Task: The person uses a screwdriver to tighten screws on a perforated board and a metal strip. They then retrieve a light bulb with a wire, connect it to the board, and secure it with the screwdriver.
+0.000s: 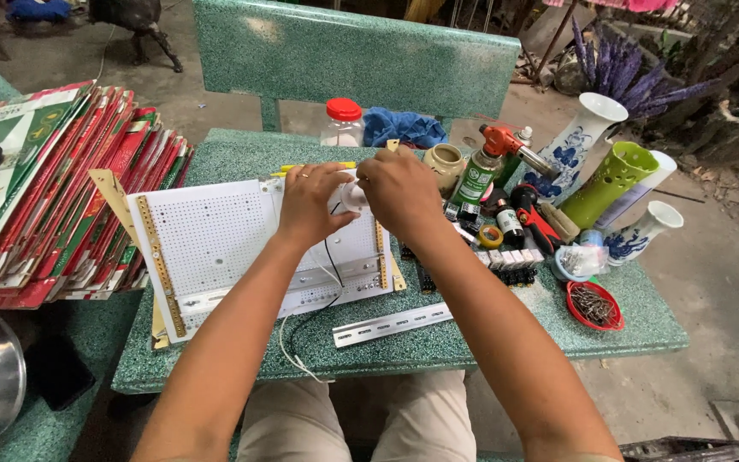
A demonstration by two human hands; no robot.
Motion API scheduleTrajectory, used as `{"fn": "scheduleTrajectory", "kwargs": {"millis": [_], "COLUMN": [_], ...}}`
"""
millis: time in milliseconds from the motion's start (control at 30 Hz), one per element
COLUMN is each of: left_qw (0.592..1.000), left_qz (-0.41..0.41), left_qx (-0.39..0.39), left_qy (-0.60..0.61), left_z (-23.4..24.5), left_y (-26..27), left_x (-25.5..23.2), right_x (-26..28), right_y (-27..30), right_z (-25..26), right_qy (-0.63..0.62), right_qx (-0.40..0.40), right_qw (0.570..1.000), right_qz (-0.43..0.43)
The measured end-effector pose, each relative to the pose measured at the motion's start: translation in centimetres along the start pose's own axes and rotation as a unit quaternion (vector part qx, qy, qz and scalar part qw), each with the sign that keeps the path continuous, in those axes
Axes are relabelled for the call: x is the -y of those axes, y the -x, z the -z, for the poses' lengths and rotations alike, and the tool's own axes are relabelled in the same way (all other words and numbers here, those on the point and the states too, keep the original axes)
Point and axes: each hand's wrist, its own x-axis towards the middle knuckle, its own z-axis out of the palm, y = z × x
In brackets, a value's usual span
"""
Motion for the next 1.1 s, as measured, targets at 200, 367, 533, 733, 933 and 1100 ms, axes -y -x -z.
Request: {"fn": "scheduleTrajectory", "kwargs": {"millis": [200,367,533,733,933,1100], "left_qw": [1.000,1.000,1.000,0.999,0.999,0.999], "left_qz": [-0.001,0.007,0.015,0.026,0.022,0.038], "left_qx": [-0.007,-0.005,0.012,0.016,0.015,0.030], "left_qy": [0.017,0.019,0.012,0.013,0.019,0.017], "left_z": [-0.3,-0.2,0.2,0.2,0.1,0.4], "left_y": [0.2,0.2,0.2,0.2,0.2,0.2], "left_x": [0.5,0.6,0.5,0.5,0.8,0.5], "right_x": [-0.1,0.2,0.7,0.2,-1.0,-1.4], "right_y": [-4.3,-6.9,-7.7,-8.1,-8.5,-8.8], "right_z": [-2.1,-2.0,-2.3,-2.9,-3.7,-4.4], "right_qy": [0.048,0.001,0.023,0.028,-0.007,0.009], "right_qx": [0.179,0.252,0.289,0.295,0.308,0.324], "right_qw": [0.982,0.966,0.956,0.954,0.951,0.946], "right_qz": [-0.032,-0.063,-0.036,-0.041,-0.013,-0.028]}}
